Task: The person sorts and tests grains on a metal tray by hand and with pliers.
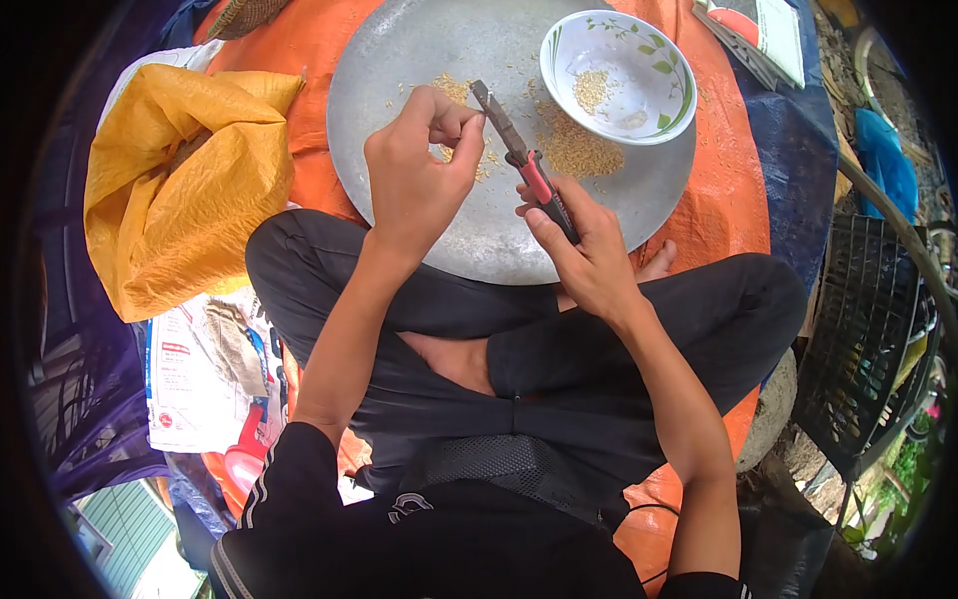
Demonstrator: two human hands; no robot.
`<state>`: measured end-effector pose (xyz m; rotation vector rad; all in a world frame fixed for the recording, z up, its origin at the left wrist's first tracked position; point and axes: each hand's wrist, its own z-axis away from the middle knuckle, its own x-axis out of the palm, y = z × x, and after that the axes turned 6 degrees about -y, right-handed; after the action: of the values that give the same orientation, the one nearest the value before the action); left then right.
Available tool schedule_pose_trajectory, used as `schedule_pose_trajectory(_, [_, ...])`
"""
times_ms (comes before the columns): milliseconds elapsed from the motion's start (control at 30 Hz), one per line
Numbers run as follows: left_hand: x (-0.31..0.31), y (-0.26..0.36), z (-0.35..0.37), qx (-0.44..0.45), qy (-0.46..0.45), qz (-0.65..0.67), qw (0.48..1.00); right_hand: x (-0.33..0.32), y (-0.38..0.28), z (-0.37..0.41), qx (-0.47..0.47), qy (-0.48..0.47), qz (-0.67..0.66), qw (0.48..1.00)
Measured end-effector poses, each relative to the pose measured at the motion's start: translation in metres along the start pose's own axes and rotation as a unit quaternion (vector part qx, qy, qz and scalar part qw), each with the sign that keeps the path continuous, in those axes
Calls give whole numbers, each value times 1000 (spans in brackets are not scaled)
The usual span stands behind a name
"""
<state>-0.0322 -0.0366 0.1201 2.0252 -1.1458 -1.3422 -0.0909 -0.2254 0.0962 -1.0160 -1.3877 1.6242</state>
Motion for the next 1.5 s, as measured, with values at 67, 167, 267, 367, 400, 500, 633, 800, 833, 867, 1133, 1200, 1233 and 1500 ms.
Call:
schedule_pose_trajectory(67, [1,1,1,-4,-2,-5,1000,1,-1,0,0,3,7,1000])
schedule_pose_trajectory(167, [2,3,2,-15,-2,-13,1000,1,-1,1,-7,9,34,999])
schedule_pose_trajectory(267, [3,3,3,-22,1,-11,1000,0,1,1,-9,7,63,998])
schedule_pose_trajectory(367, [4,2,3,-26,4,-5,1000,1,1,0,-22,23,86,996])
schedule_pose_trajectory(400, [5,2,3,-28,6,-4,1000,1,1,0,-24,21,90,995])
schedule_pose_trajectory(500, [5,1,4,-34,5,-16,999,2,0,0,-23,21,85,996])
schedule_pose_trajectory(633, [5,1,3,-31,2,-20,999,1,-2,1,3,13,81,997])
schedule_pose_trajectory(800, [6,1,4,-37,-6,-19,999,1,-3,1,-12,25,142,990])
schedule_pose_trajectory(833, [6,1,5,-37,-7,-19,999,1,-3,1,-7,29,161,987])
schedule_pose_trajectory(867, [7,1,5,-33,-7,-20,999,1,-2,2,-6,29,161,986])
schedule_pose_trajectory(1133, [13,-5,7,-17,0,15,1000,0,-4,1,81,48,101,990])
schedule_pose_trajectory(1200, [15,-10,5,-20,-9,67,998,-1,-10,1,99,43,38,993])
schedule_pose_trajectory(1233, [15,-11,5,-19,-9,66,998,-1,-12,1,116,39,-25,992])
schedule_pose_trajectory(1500, [18,-21,2,-159,-33,319,934,-5,-10,-2,104,54,-75,990])
